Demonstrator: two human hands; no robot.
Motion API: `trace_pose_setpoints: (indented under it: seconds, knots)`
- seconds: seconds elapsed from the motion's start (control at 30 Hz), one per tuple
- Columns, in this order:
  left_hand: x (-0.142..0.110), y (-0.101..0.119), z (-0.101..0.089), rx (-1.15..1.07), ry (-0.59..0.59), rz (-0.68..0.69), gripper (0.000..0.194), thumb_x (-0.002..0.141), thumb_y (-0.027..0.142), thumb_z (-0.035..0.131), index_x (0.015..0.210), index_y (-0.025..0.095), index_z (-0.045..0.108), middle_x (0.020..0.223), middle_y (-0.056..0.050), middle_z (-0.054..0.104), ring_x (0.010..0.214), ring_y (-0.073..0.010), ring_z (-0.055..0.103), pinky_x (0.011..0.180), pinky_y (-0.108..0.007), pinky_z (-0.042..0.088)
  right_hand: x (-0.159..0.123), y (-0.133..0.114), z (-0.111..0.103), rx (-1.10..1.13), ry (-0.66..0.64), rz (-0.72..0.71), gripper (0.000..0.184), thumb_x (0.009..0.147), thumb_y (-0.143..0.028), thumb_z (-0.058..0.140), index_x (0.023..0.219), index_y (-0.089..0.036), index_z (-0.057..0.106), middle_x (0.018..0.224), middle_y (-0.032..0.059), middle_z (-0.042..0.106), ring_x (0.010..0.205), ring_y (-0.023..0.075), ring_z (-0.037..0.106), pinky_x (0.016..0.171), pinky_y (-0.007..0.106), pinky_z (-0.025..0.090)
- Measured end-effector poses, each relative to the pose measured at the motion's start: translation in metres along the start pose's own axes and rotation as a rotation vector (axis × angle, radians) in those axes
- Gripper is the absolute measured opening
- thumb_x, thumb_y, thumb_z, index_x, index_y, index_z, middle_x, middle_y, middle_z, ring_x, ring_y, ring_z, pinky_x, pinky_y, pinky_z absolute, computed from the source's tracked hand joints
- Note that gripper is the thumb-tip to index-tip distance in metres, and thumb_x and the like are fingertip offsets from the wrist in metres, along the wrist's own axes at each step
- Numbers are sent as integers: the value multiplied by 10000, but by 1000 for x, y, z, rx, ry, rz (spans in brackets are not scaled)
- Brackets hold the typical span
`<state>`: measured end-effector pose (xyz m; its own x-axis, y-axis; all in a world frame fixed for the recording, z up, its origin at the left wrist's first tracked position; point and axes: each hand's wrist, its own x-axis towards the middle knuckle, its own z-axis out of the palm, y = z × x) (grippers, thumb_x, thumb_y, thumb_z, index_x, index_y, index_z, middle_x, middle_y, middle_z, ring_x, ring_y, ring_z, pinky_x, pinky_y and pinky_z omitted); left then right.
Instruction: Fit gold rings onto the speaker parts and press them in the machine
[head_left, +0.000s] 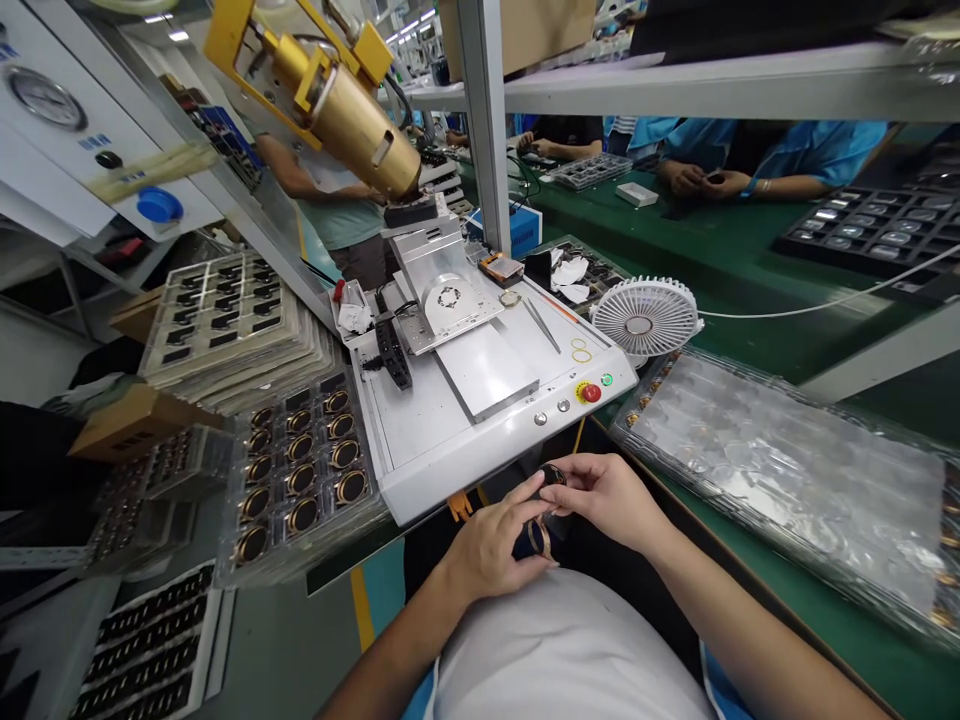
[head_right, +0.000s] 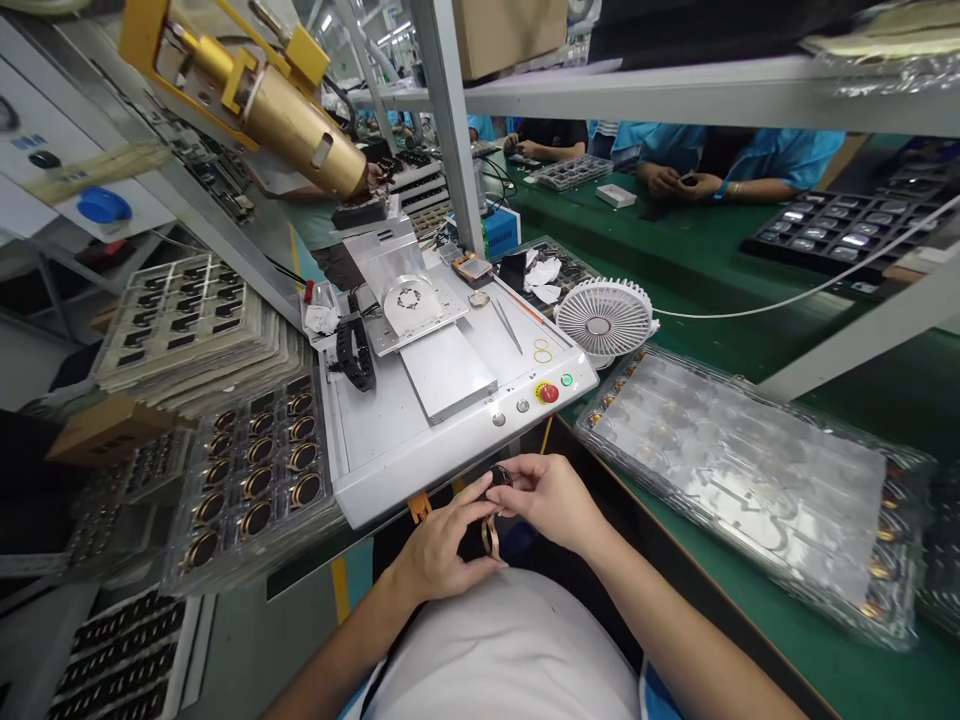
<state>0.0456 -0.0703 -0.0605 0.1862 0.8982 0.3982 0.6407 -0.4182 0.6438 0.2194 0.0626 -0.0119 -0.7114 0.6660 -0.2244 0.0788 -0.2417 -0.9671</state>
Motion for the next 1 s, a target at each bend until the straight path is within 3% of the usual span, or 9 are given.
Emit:
trace_pose_setpoints:
  seconds: [0.13,0.2,0.3,0.4,0.53,0.8,1.0]
  knots:
    - [0,-1,1,-276,79,-48,833,707,261,921,1435,238,516,1558,-238,513,1159,-337,743,983,-467,633,0,2,4,106,53,-22,466,751,-577,868,900,-145,771,689,54,738,601,186,703,603,289,609]
    - [1,0,5,-562,200,-125,756,705,266,934,1377,237,589,1516,-217,561,1092,-299,769,944,-427,648,-1,3,6,169,43,-3,455,725,-561,898,833,-153,730,606,24,692,525,152,645,545,257,567]
    - [6,2,9,-945,398,-229,531,757,315,907,1235,235,691,1259,-129,748,1088,-261,764,952,-394,634,-3,1,11,239,-17,59,460,676,-528,939,744,-164,667,587,-6,647,494,114,567,499,225,504]
    - [11,5,11,-1119,528,-299,490,723,373,928,1154,243,735,1166,-86,791,1078,-225,760,956,-347,620,-7,-2,19,266,-34,120,476,657,-528,947,717,-149,666,687,17,670,592,111,573,562,218,498]
    - [11,6,13,-1142,525,-327,539,659,325,967,1149,266,750,1184,-74,796,1041,-225,774,882,-341,648,-11,-4,33,357,-21,187,503,613,-488,967,687,-169,586,665,0,646,596,114,562,599,236,480]
    - [4,-1,17,-971,519,-280,590,599,321,996,1143,283,771,1173,-79,810,1012,-251,796,855,-364,671,-16,-9,51,190,106,24,391,635,-281,856,727,-221,480,623,-66,519,552,98,432,504,221,325]
    - [1,-4,18,-911,552,-274,583,618,311,987,1163,305,778,1177,-70,814,997,-245,802,858,-362,672,-16,-13,57,193,114,-1,329,654,-240,763,752,-237,450,616,-77,550,534,99,475,497,214,348]
